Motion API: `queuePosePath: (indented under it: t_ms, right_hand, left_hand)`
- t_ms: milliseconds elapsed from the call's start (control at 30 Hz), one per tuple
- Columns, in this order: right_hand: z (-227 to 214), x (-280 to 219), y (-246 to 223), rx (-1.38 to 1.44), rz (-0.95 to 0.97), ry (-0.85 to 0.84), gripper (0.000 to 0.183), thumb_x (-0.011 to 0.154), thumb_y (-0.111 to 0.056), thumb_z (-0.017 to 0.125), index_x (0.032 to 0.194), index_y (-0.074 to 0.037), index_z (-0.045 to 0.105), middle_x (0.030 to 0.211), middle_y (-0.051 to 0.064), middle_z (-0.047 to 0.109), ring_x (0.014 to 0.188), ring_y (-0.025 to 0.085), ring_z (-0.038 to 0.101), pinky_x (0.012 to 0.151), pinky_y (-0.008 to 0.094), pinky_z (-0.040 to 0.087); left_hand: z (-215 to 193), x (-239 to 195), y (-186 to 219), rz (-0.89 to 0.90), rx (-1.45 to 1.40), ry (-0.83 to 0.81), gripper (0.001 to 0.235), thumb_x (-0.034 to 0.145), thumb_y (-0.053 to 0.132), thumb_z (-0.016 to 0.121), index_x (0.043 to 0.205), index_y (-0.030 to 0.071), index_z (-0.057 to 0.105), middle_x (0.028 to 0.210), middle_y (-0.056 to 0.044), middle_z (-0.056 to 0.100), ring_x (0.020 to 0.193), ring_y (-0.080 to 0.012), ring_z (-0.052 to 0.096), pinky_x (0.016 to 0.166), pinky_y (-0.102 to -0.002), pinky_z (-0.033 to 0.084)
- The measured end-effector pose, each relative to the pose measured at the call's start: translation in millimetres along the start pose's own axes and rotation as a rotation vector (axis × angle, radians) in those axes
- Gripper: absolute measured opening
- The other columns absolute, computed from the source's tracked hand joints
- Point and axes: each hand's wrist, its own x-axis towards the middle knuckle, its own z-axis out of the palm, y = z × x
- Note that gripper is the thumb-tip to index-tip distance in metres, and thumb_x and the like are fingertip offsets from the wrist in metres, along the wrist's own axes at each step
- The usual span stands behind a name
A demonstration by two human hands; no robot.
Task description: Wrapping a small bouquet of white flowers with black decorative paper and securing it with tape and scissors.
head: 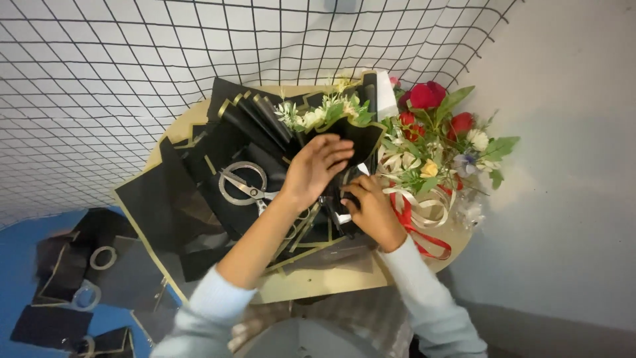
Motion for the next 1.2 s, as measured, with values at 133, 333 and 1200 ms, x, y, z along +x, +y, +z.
queuePosePath:
  t_ms: [133,333,1200]
  right_hand:
    - [1,-2,-13,0.067,0.094,0.050,0.019,0.080,-0.011,0.080,0.097,-0.012,0.071,0.091,0.006,0.069,0.097,0.029,0.066,0.081,0.042,0.056]
    - [7,-20,-27,0.394,0.388,0.148,0.015,0.088,-0.005,0.072,0.090,-0.007,0.057,0.092,0.012,0.076,0.085,0.028,0.073,0.064,0.035,0.061]
    - [-51,-44,-61,0.958,0.590,0.115,0.021,0.078,-0.014,0.077,0.095,-0.002,0.078,0.079,0.014,0.070,0.069,0.018,0.060,0.063,0.029,0.050]
  left_hand:
    - [-9,18,-23,-0.187,-0.164,0.043,0.037,0.099,0.046,0.055,0.117,0.016,0.065,0.135,-0.016,0.064,0.128,-0.0333,0.059,0.098,-0.048,0.049]
    - [-34,20,-43,-0.226,-0.144,0.185,0.042,0.101,0.046,0.056,0.120,0.009,0.060,0.134,-0.023,0.063,0.130,-0.0371,0.056,0.104,-0.060,0.039]
    - [-10,2,-30,-0.232,0.171,0.077,0.053,0.104,0.058,0.043,0.117,0.008,0.058,0.118,-0.017,0.063,0.125,-0.0326,0.056,0.110,-0.054,0.038]
